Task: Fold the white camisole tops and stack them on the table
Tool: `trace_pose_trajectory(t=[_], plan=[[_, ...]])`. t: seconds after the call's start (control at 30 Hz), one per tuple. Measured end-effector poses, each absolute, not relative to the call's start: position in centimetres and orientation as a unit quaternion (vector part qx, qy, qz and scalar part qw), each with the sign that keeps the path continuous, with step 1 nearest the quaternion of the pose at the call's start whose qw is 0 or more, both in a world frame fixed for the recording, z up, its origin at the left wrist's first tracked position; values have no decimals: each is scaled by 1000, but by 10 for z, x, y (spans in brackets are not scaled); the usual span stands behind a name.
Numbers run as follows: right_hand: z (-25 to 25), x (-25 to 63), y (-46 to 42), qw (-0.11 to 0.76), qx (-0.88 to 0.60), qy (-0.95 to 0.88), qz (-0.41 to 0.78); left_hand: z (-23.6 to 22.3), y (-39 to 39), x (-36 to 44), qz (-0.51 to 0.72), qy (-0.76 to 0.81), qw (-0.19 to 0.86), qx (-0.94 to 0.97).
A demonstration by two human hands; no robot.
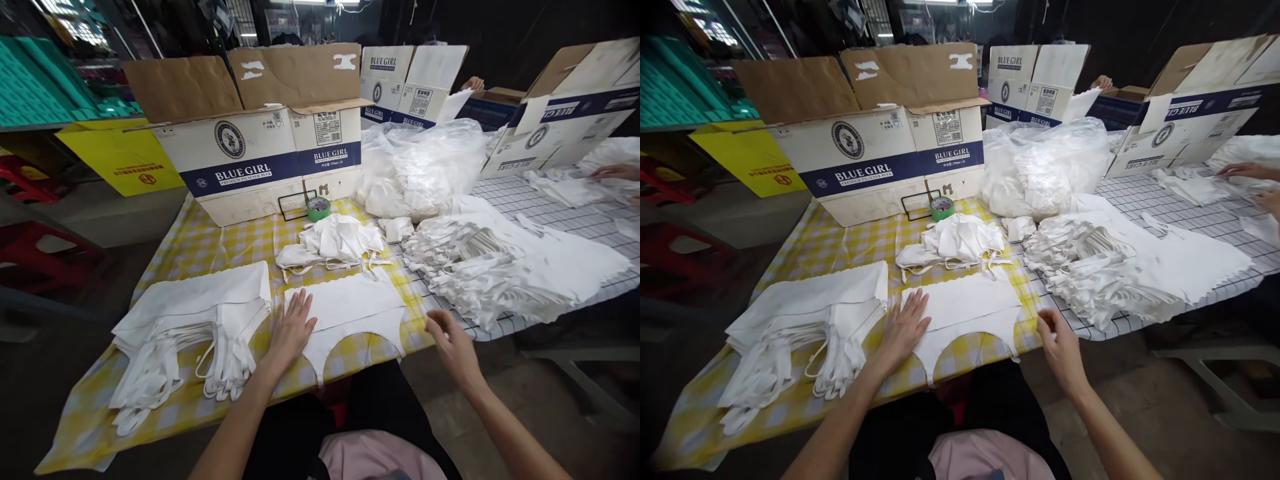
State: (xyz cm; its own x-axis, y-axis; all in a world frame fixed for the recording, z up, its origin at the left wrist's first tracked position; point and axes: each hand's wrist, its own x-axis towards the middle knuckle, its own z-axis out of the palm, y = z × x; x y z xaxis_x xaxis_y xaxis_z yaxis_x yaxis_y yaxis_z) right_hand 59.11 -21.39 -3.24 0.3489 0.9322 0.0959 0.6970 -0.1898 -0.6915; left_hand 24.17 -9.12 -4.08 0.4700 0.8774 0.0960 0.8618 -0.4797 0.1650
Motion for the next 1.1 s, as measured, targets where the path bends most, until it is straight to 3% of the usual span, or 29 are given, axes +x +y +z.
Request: trace_pose_trajectory(t=[0.17, 0.4, 0.5, 0.6, 0.73, 0.8, 0.97, 1.03, 1.1], plan=[[-58, 576, -258, 259, -713, -501, 415, -28, -88, 312, 89, 400, 76, 909], [-81, 541, -256, 404, -637, -429, 498, -34, -93, 380, 87, 295, 102, 946], [-73, 550, -274, 403, -657, -426, 474, -41, -94, 381, 91, 299, 93, 945], [-62, 565, -300, 357, -718, -477, 359, -46, -93, 380, 97, 300, 90, 945], [-57, 581, -339, 232, -772, -579, 122, -49, -92, 382, 108, 299, 88, 944], [-65, 588, -361, 159, -775, -607, 66, -51, -92, 383, 112, 301, 87, 943], [-108, 603, -395, 37, -765, -620, 171, -52, -93, 383, 107, 301, 82, 944], [-118, 606, -384, 57, -773, -597, 206, -51, -93, 383, 104, 300, 80, 945], [-117, 601, -356, 137, -766, -583, 234, -50, -94, 382, 105, 299, 77, 945]])
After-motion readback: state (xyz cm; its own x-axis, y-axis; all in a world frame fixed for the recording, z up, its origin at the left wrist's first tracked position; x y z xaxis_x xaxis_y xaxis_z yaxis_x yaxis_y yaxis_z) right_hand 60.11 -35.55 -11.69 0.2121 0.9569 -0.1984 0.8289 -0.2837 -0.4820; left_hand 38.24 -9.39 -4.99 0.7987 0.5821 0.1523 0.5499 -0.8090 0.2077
